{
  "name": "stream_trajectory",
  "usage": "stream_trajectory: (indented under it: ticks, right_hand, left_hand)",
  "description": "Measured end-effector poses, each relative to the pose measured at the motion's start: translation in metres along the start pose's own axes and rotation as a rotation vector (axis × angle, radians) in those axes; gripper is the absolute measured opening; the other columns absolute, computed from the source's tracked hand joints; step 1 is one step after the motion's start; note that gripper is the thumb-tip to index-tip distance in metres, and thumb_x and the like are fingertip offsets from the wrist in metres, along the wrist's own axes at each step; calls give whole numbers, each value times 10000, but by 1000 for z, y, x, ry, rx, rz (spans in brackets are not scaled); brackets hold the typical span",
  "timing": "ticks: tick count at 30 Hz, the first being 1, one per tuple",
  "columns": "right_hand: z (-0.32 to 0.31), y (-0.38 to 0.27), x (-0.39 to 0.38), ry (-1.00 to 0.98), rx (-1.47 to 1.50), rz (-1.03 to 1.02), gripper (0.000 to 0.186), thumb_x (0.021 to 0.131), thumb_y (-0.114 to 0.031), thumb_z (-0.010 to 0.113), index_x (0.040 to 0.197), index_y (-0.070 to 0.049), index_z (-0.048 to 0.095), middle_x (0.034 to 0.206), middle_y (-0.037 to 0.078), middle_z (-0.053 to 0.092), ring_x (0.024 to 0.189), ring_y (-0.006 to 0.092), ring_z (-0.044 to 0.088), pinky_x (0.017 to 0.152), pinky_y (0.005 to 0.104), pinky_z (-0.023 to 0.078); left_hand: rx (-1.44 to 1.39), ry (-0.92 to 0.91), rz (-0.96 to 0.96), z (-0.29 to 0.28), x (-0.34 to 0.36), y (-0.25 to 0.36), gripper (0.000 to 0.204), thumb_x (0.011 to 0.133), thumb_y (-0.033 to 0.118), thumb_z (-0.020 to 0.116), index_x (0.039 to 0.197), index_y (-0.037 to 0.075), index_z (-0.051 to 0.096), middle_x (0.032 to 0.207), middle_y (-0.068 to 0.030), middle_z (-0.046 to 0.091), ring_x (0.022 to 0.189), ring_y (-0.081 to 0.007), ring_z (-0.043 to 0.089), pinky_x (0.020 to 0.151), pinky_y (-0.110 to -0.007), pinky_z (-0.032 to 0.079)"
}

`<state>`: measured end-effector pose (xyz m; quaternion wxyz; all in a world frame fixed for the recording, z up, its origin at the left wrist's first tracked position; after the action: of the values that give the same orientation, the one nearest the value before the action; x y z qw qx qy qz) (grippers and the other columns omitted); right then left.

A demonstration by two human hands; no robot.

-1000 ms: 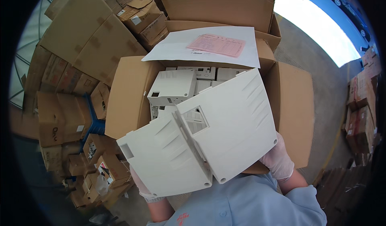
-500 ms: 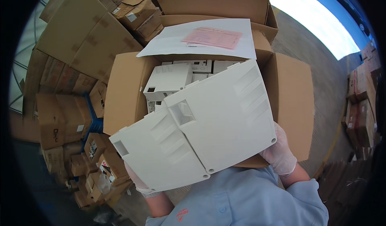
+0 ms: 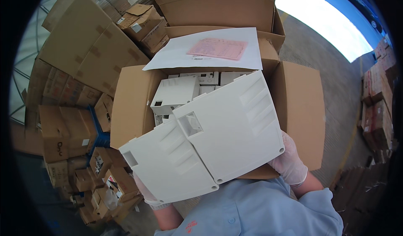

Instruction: The person picks up white plastic electrical component housings from a cardboard box, turns them over to view different sides, and places them back into the box. The person repeats this process for multiple items.

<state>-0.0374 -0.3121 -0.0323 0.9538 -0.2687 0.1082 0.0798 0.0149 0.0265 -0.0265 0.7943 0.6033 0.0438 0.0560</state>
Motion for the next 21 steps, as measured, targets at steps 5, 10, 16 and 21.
stream_trajectory:
  ticks: [5,10,16,21]
  right_hand:
    - [16,-37,2,168,-122,-219,384,958,-376,540,1152,-44,553,1038,18,607,910,111,594,781,273,513]
    - [26,-122,31,103,-944,-770,279,818,-244,731,849,-75,511,840,6,573,768,86,557,683,253,472]
    - [9,-145,122,36,-1857,-727,255,780,-129,715,844,-25,491,862,118,538,860,308,540,760,377,458]
    - [-24,-155,161,-18,-2025,-642,249,760,-148,728,867,-34,534,904,103,573,921,317,553,822,401,456]
  left_hand:
    - [-366,95,-23,45,21,31,420,992,325,404,1246,2,490,1097,-85,609,970,-186,606,859,-334,505]
    - [305,-256,402,88,79,86,316,828,266,714,987,34,569,913,-65,648,927,-158,623,785,-312,506]
    - [1459,-885,1144,170,202,43,222,776,170,696,923,67,564,834,-107,581,848,-302,585,735,-387,483]
    - [1624,-924,977,195,239,8,182,789,150,679,929,106,571,874,-92,588,902,-295,574,801,-400,461]
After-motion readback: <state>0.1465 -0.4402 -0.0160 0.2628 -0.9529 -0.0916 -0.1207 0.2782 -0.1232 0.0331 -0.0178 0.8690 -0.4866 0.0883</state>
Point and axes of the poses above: each hand's wrist, its own x-axis towards the middle knuckle, its own z-axis out of the palm, y = z × x, the point moved 1 cm from there along x, towards the middle knuckle
